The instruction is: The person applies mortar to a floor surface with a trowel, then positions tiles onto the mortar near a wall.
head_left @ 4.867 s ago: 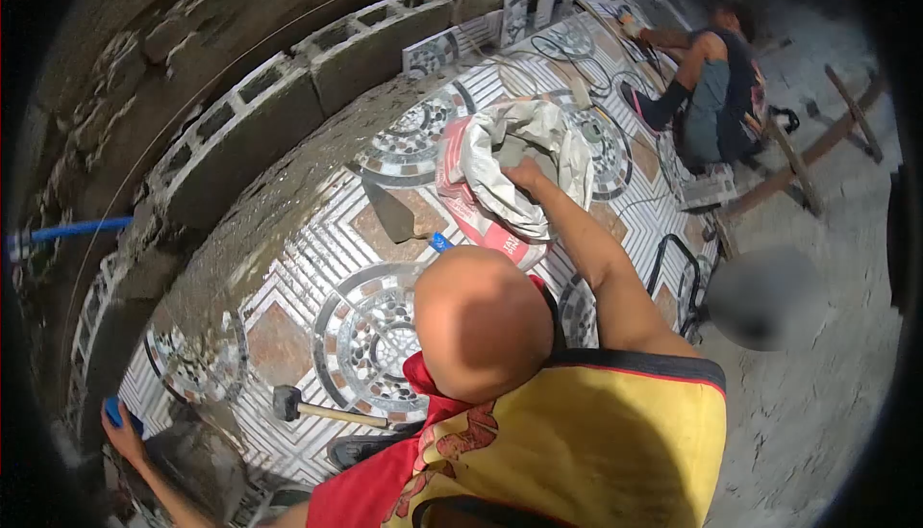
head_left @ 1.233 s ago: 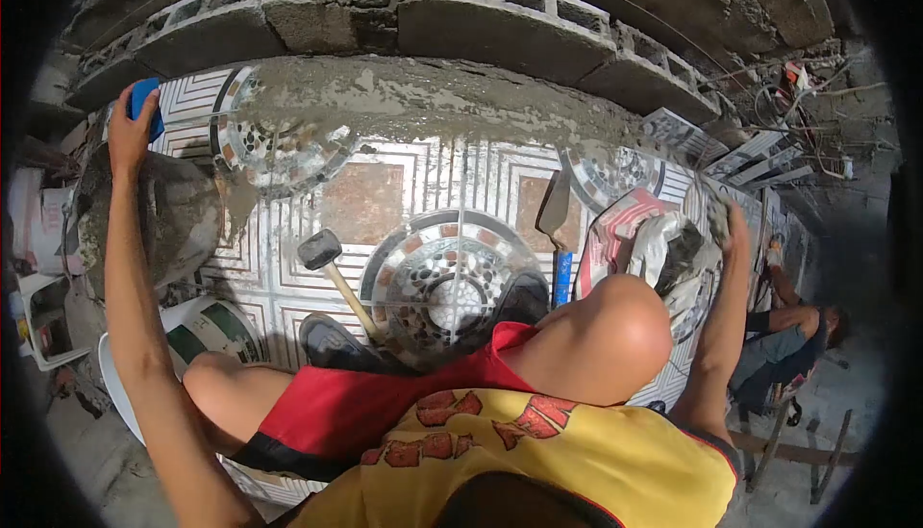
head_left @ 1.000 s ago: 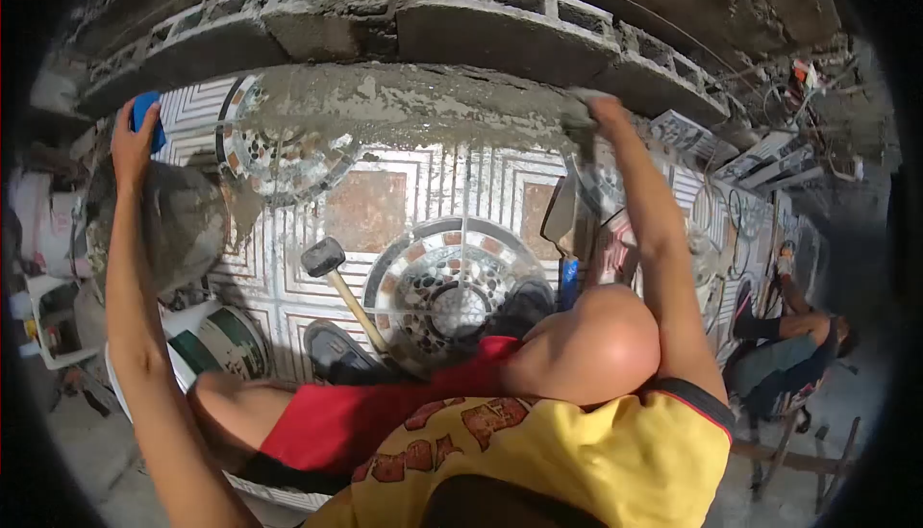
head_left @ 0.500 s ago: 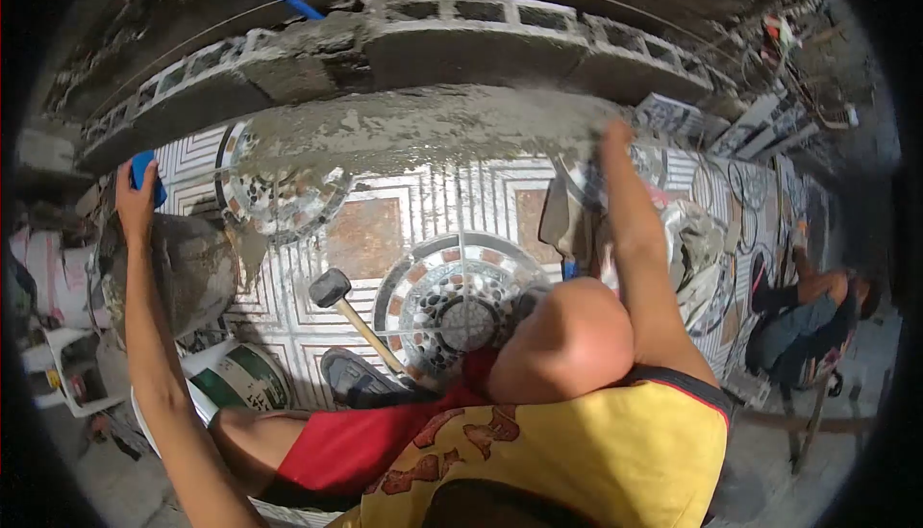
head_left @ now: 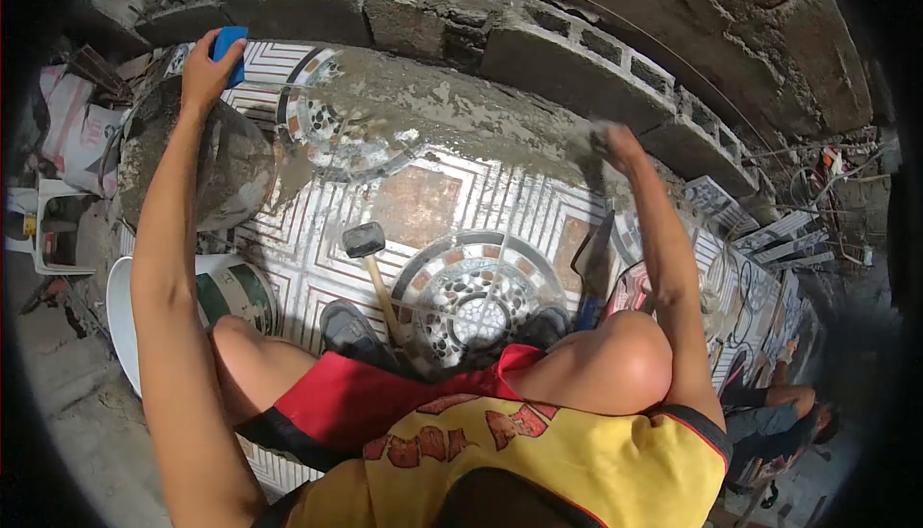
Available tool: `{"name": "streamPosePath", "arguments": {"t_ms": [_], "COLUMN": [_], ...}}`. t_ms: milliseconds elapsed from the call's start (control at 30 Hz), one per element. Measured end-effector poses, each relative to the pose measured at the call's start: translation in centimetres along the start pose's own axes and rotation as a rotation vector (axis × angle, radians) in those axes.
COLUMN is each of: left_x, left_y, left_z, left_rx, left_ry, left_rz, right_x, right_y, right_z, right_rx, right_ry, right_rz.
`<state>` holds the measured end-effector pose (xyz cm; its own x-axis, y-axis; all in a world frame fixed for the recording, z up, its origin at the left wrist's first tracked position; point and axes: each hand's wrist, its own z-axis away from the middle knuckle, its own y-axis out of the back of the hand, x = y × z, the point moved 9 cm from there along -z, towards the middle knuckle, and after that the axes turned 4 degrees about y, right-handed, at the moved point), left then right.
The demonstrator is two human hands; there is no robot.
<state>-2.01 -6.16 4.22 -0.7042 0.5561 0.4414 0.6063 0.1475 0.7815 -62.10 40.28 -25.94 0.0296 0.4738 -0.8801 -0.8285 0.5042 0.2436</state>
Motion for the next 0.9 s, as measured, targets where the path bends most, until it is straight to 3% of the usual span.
{"name": "streamPosePath", "arguments": {"t_ms": [33, 67, 100, 133, 233, 300, 367, 433, 500, 533, 567, 633, 800, 833, 900], "left_x": [-0.2, -0.3, -0.4, -0.2, 0.0, -1.2, -0.9, -3.9, -2.9, -2.7, -2.5, -2.2, -1.7, -1.5, -1.2], "left_y": [-0.1, -0.3, -0.2, 0.0, -0.3, -0.8, -1.5, -3.1, -2.6, -2.6, -2.4, -2.5, -2.7, -2.5, -2.7], "left_z": [0.0, 0.1, 0.2, 0.1, 0.1, -0.3, -0.4, -2.0, -1.4, -1.2, -1.1, -1.0, -0.7, -0.8, -0.8], "left_rx": [-0.029, -0.034, -0.009, 0.015, -0.068, -0.028, -0.084, -0.138, -0.135, -0.135, -0.13, -0.159, -0.115, -0.114, -0.145], "left_ry": [0.032, 0.019, 0.011, 0.001, 0.062, -0.002, -0.027, -0.029, 0.01, 0.005, 0.005, -0.007, -0.109, -0.113, -0.111], "left_rz": [0.023, 0.022, 0.0, -0.016, 0.007, -0.017, -0.054, -0.057, -0.116, -0.091, -0.069, -0.089, -0.19, -0.189, -0.211], "right_x": [-0.9, -14.0, -16.7, -19.0, -20.9, -19.6, -14.6, -3.5, 7.5, 15.7, 21.8, 20.6, 26.0, 27.3, 30.5], "right_y": [-1.0, -6.1, -5.1, -3.7, 3.8, 11.3, 18.2, 24.9, 25.9, 27.0, 25.9, 19.3, 13.4, 13.9, 14.4], "right_z": [-1.6, 8.1, 10.1, 11.7, 18.2, 27.7, 38.5, 47.1, 51.4, 51.7, 50.4, 48.7, 43.3, 43.4, 43.6], "right_rx": [0.069, 0.218, 0.234, 0.308, 0.496, 0.839, 1.214, 1.346, 1.24, 1.034, 0.673, 0.765, 0.448, 0.45, 0.494], "right_ry": [-0.102, 0.165, 0.163, 0.219, 0.491, 0.46, 0.28, -0.346, -0.491, -0.534, -0.55, -0.32, -0.343, -0.341, -0.412], "right_rz": [0.097, 0.207, 0.195, 0.392, 0.664, 0.663, 0.68, 0.854, 0.78, 0.916, 0.819, 0.33, -0.053, -0.056, -0.419]}}
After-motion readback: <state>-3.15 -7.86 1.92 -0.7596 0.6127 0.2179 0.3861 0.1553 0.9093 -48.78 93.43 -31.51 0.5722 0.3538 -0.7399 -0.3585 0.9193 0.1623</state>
